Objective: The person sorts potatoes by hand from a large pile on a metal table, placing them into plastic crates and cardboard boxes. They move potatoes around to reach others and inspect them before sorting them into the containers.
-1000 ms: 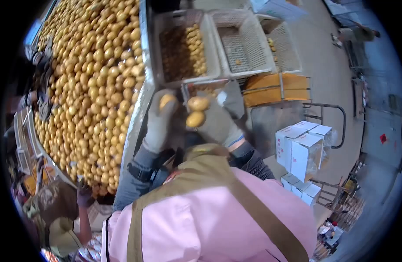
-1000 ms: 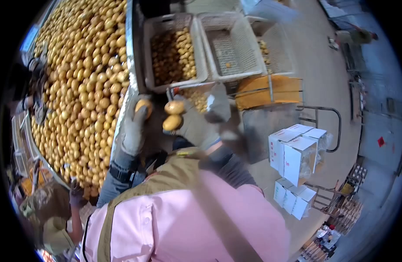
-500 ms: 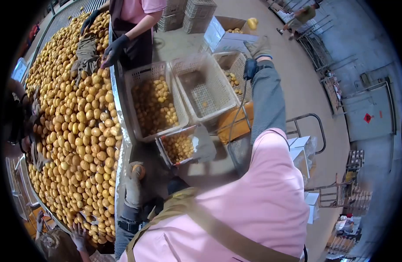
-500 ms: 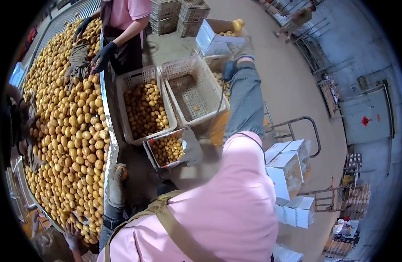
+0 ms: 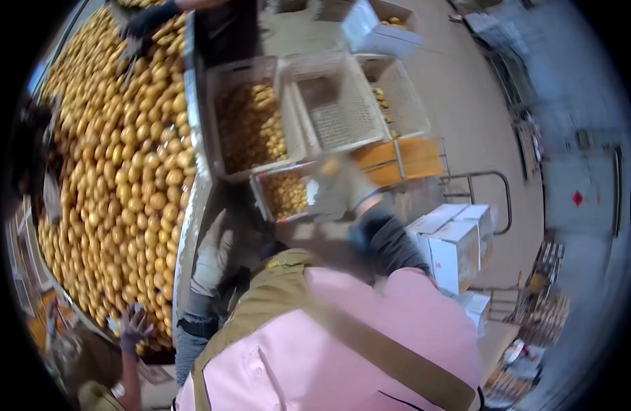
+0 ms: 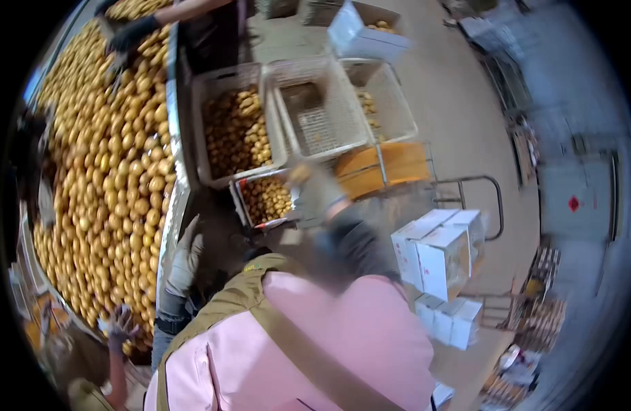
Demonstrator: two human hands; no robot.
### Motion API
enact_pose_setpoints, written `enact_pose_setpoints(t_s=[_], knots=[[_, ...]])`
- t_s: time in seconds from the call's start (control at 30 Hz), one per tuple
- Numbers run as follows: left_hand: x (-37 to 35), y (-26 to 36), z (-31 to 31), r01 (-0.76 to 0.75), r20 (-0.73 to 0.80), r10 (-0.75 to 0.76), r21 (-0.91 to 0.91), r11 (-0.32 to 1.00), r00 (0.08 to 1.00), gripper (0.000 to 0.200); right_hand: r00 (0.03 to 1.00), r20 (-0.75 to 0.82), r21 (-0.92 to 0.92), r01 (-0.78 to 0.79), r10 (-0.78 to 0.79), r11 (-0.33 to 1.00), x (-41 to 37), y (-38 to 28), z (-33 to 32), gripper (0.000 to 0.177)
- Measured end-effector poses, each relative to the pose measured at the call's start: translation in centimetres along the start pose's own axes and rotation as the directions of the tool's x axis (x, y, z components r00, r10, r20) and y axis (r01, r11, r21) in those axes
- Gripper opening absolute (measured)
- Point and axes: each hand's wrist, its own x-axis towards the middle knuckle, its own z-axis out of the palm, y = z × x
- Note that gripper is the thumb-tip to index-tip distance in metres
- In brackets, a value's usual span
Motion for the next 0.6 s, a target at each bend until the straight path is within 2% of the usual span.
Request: enact_pose_setpoints(t_s=[0.03,0.07,0.1,0.13,0.17,0.2,0.23,0.27,0.3,0.37,0.4,0.43,0.47,0.5,0.53,0.57,0.6], knots=[[-1.2,0.9,-1.5,0.061,0.041,-0.057,-0.089,0.994,0.998,0.057,0.97,-0.181,-0.128,-0.189,0.164,0.974,1.0,0.9,-3.7,0.036],[-2.5,0.1,-1.7,0.094,0.012,-0.094,-0.057,0.994,0.996,0.052,0.931,-0.356,-0.271,-0.19,0.085,0.944,3.3,2.3,-8.3,0.036],[-4.3,-1.2,-2.0,0.157,-0.056,-0.158,-0.02,0.987,0.986,0.048,0.888,-0.456,-0.365,-0.123,-0.062,0.923,4.9,3.6,-12.0,0.037],[-6.0,-2.9,-2.0,0.22,-0.032,-0.22,0.003,0.975,0.975,0.046,0.849,-0.501,-0.397,-0.053,-0.168,0.916,7.2,4.1,-14.6,0.037],[-7.8,-4.1,-1.9,0.296,-0.02,-0.296,0.013,0.955,0.955,0.044,0.828,-0.513,-0.347,0.039,-0.225,0.937,9.6,4.0,-15.4,0.037],[-9.8,-4.2,-2.0,0.206,-0.087,-0.192,0.193,0.959,0.977,0.041,0.818,-0.523,-0.214,0.145,-0.239,0.966,11.9,3.3,-14.4,0.037],[-11.4,-6.1,-1.2,0.342,-0.171,-0.342,-0.03,0.939,0.924,0.04,0.831,-0.508,-0.02,0.251,-0.226,0.968,13.7,2.3,-12.2,0.038],[-13.3,-7.8,-0.4,0.207,-0.277,-0.174,0.095,0.974,0.945,0.039,0.86,-0.458,0.174,0.335,-0.225,0.926,15.4,1.3,-8.9,0.038],[-15.1,-8.5,-0.1,0.316,-0.353,-0.309,-0.039,0.948,0.883,0.039,0.896,-0.368,0.326,0.376,-0.25,0.867,16.2,0.5,-4.6,0.039],[-17.3,-9.8,0.5,0.411,-0.4,-0.509,-0.31,0.858,0.762,0.038,0.928,-0.098,0.397,0.368,-0.36,0.841,15.5,-1.7,7.3,0.04],[-18.5,-10.7,0.9,0.438,-0.486,-0.568,-0.362,0.823,0.664,0.035,0.98,-0.135,0.313,0.182,-0.146,0.932,13.2,-5.3,14.2,0.04],[-20.0,-11.9,1.0,0.313,-0.604,-0.507,-0.403,0.86,0.615,0.034,0.916,0.028,0.155,0.391,-0.399,0.907,10.9,-6.9,20.2,0.036],[-22.2,-12.2,0.6,0.227,-0.573,-0.609,-0.599,0.768,0.549,0.033,0.766,0.188,0.08,0.612,-0.615,0.787,8.6,-8.5,26.1,0.033],[-24.1,-12.2,0.1,0.126,-0.511,-0.708,-0.761,0.637,0.488,0.032,0.705,0.36,0.1,0.622,-0.611,0.776,4.2,-12.1,30.3,0.03],[-25.8,-12.4,-0.2,-0.03,-0.55,-0.727,-0.806,0.592,0.412,0.029,0.62,0.521,0.123,0.626,-0.587,0.77,-0.2,-15.8,34.4,0.028],[-27.3,-12.9,-0.3,-0.188,-0.573,-0.75,-0.819,0.543,0.331,0.027,0.465,0.666,0.117,0.708,-0.584,0.696,-3.6,-18.4,37.2,0.029],[-29.2,-14.2,-0.1,-0.222,-0.556,-0.796,-0.829,0.513,0.238,0.028,0.316,0.714,0.122,0.822,-0.624,0.556,-4.9,-18.7,40.1,0.031]])
